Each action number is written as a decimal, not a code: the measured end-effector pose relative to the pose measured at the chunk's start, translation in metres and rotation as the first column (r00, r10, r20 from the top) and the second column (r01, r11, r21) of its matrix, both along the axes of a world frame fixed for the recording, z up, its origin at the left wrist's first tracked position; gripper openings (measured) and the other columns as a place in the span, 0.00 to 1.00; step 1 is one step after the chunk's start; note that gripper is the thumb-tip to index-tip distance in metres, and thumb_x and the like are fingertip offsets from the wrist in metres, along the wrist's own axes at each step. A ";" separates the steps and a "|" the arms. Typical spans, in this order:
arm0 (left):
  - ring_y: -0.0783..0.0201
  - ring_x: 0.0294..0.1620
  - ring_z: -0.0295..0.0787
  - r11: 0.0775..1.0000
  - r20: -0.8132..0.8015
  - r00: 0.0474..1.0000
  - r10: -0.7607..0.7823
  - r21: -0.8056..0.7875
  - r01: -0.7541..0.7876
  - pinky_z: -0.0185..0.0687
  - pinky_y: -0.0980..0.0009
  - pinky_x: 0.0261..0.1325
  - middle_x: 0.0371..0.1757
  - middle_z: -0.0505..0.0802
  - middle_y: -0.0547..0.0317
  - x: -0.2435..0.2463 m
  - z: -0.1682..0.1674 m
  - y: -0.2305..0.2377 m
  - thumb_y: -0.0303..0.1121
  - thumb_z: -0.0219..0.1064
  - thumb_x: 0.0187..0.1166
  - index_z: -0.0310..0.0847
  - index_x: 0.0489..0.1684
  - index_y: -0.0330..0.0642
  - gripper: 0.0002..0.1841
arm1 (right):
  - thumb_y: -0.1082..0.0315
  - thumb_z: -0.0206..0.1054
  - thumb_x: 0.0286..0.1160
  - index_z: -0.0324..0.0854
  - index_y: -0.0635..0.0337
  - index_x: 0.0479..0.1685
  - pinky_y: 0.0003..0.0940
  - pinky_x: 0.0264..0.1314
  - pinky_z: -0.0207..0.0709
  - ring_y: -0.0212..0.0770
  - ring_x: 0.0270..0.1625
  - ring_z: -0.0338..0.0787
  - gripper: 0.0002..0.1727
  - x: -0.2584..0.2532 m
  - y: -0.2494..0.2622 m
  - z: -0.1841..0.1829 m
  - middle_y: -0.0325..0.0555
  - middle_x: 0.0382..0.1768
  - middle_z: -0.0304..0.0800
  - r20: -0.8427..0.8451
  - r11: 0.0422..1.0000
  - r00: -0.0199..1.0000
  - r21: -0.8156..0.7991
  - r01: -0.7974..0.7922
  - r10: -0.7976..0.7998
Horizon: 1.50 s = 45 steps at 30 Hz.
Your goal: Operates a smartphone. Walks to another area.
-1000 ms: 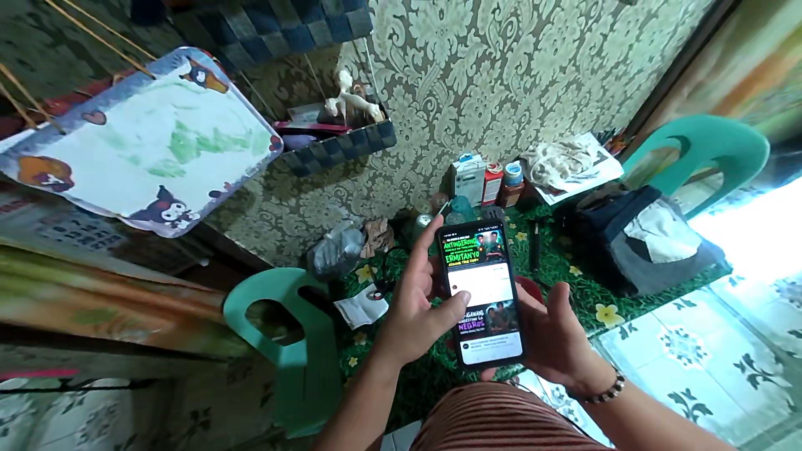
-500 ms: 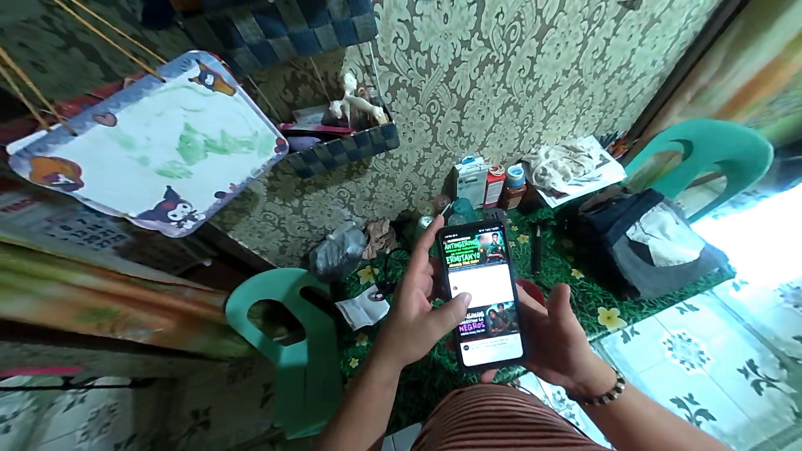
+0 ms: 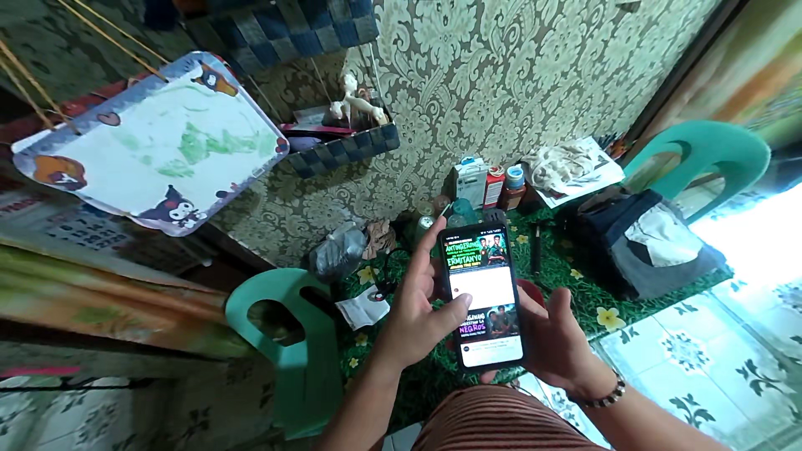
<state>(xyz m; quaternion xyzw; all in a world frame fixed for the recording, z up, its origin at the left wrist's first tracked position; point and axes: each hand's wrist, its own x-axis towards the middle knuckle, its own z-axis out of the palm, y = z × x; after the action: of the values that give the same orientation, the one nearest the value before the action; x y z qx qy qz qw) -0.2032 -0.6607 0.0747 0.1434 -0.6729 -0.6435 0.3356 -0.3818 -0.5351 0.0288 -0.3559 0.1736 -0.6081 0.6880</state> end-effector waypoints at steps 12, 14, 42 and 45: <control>0.55 0.58 0.93 1.000 -0.014 1.000 0.022 0.005 -0.022 0.92 0.62 0.61 0.66 0.88 0.44 -0.001 0.004 0.002 0.23 0.63 0.77 0.47 0.94 0.52 0.42 | 0.22 0.54 0.72 0.56 0.40 0.91 0.54 0.54 0.92 0.56 0.72 0.86 0.49 0.001 0.003 -0.001 0.50 0.76 0.81 -0.021 1.000 1.000 -0.018 0.010 -0.011; 0.58 0.56 0.93 0.999 -0.007 0.999 0.052 -0.009 -0.052 0.92 0.64 0.59 0.63 0.90 0.46 -0.002 0.005 0.003 0.24 0.63 0.78 0.50 0.92 0.50 0.39 | 0.22 0.53 0.72 0.57 0.38 0.90 0.54 0.54 0.92 0.55 0.72 0.87 0.49 0.001 0.004 -0.001 0.49 0.75 0.82 -0.040 1.000 0.999 -0.025 0.017 -0.018; 0.68 0.51 0.91 0.952 -0.084 0.954 0.288 -0.086 -0.295 0.91 0.71 0.53 0.52 0.89 0.56 -0.020 0.007 0.012 0.29 0.63 0.77 0.68 0.67 0.39 0.20 | 0.26 0.54 0.77 0.59 0.40 0.89 0.46 0.55 0.93 0.46 0.72 0.87 0.44 0.005 0.007 -0.010 0.42 0.75 0.83 -0.166 0.989 0.982 -0.127 0.073 -0.094; 0.69 0.52 0.90 0.942 -0.075 0.946 0.317 -0.093 -0.323 0.91 0.72 0.54 0.53 0.88 0.57 -0.022 0.007 0.013 0.30 0.66 0.73 0.68 0.65 0.40 0.21 | 0.28 0.55 0.78 0.60 0.41 0.88 0.46 0.56 0.93 0.47 0.72 0.87 0.43 0.005 0.007 -0.010 0.43 0.74 0.83 -0.173 0.988 0.981 -0.136 0.066 -0.090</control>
<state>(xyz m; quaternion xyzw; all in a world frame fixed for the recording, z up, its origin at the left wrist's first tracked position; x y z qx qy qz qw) -0.2251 -0.6476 0.0819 0.2141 -0.6632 -0.5483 0.4622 -0.3765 -0.5279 0.0192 -0.4461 0.2085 -0.6102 0.6206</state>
